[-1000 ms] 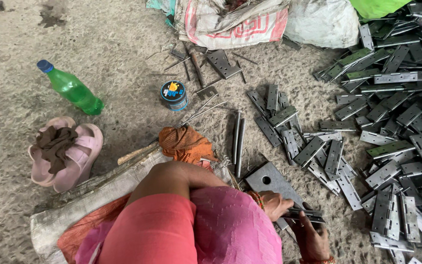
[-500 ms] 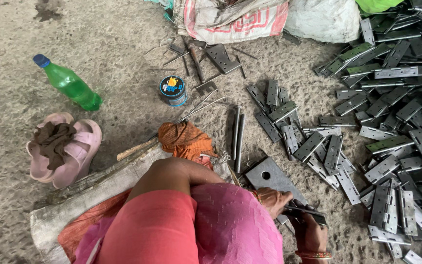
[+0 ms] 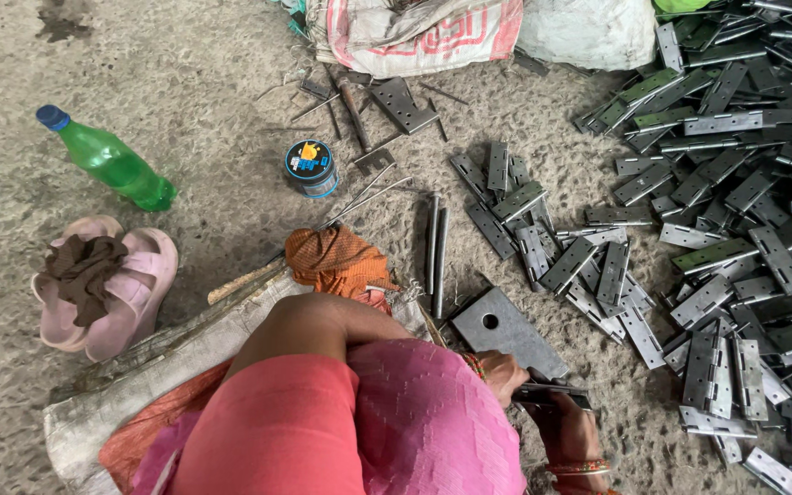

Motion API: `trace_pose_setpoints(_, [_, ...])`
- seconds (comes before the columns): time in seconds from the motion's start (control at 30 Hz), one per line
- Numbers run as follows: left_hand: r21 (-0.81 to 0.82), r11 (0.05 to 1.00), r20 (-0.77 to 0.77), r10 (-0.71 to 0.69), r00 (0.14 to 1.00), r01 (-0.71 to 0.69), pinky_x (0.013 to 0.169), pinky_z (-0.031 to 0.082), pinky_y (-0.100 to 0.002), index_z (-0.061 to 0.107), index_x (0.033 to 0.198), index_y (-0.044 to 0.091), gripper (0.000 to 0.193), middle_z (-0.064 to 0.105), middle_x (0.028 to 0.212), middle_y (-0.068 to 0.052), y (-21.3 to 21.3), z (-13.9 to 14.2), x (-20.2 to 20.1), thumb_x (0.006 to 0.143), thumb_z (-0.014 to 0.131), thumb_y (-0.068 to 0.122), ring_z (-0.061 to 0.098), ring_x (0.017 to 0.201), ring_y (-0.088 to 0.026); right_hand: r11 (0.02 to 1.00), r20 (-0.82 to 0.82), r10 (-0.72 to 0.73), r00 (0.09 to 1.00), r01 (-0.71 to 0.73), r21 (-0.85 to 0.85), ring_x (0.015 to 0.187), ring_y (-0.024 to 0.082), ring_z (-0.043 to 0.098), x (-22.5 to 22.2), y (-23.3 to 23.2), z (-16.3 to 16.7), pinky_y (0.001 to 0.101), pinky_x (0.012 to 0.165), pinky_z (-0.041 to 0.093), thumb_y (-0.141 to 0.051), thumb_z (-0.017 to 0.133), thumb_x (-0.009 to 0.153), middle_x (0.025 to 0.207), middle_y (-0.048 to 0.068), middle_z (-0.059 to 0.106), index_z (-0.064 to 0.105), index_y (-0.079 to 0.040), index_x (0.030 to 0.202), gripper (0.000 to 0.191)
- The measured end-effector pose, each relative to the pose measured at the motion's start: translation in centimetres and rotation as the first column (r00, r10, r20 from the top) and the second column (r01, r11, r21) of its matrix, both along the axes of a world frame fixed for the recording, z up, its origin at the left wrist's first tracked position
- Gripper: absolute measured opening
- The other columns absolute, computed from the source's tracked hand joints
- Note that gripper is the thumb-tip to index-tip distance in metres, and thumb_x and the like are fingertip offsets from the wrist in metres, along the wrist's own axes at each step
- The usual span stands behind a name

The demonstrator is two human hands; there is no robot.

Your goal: The person sits on the floor and assembles metal hinge components by placing them on a metal block and striking them with a cylindrical metal rod. The person repeatedly picks up hinge parts, aligns them, and taps them together.

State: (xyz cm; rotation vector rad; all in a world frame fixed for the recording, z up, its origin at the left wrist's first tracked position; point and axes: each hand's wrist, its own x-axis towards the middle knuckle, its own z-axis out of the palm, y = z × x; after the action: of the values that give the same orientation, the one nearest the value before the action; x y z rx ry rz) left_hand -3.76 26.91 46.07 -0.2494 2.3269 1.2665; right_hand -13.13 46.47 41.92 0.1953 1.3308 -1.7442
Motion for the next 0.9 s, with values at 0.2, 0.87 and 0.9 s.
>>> trace_pose_setpoints(0.2, [-0.015,1.000,-0.026,-0.009,1.000,0.009,0.081,0.057,-0.043,0.076,0.107,0.006,0.031,0.076,0.094,-0.019,0.1,-2.0,-0.5,0.082,0.065,0.020,0.073,0.090,-0.031,0.997,0.037,0.016,0.999,-0.014,-0.070,0.103,0.034,0.072,0.5,-0.3,0.5,0.0470,0.092,0.058,-0.006,0.044,0.094,0.113,0.024,0.073,0.063,0.017,0.114,0.036])
trace_pose_setpoints(0.87, [0.061,0.937,-0.793,0.256,0.553,-0.345,0.079,0.054,-0.049,0.062,0.116,0.000,0.027,0.069,0.100,-0.024,-1.8,0.8,-3.3,0.095,0.061,0.016,0.069,0.092,-0.040,0.944,-0.142,-0.326,0.934,0.330,-0.001,0.103,0.026,0.069,0.0,1.4,2.0,0.0395,0.082,0.061,-0.028,0.056,0.104,0.121,0.014,0.066,0.050,0.001,0.137,0.044])
trace_pose_setpoints(0.9, [0.017,0.909,-0.652,0.326,0.685,-0.416,0.080,0.053,-0.048,0.063,0.114,-0.001,0.029,0.070,0.099,-0.024,-1.9,-0.6,-2.9,0.092,0.064,0.019,0.070,0.092,-0.040,0.949,-0.126,-0.312,0.942,0.315,0.002,0.102,0.025,0.070,0.0,1.4,2.2,0.0397,0.081,0.061,-0.026,0.055,0.103,0.121,0.013,0.066,0.050,0.000,0.137,0.043])
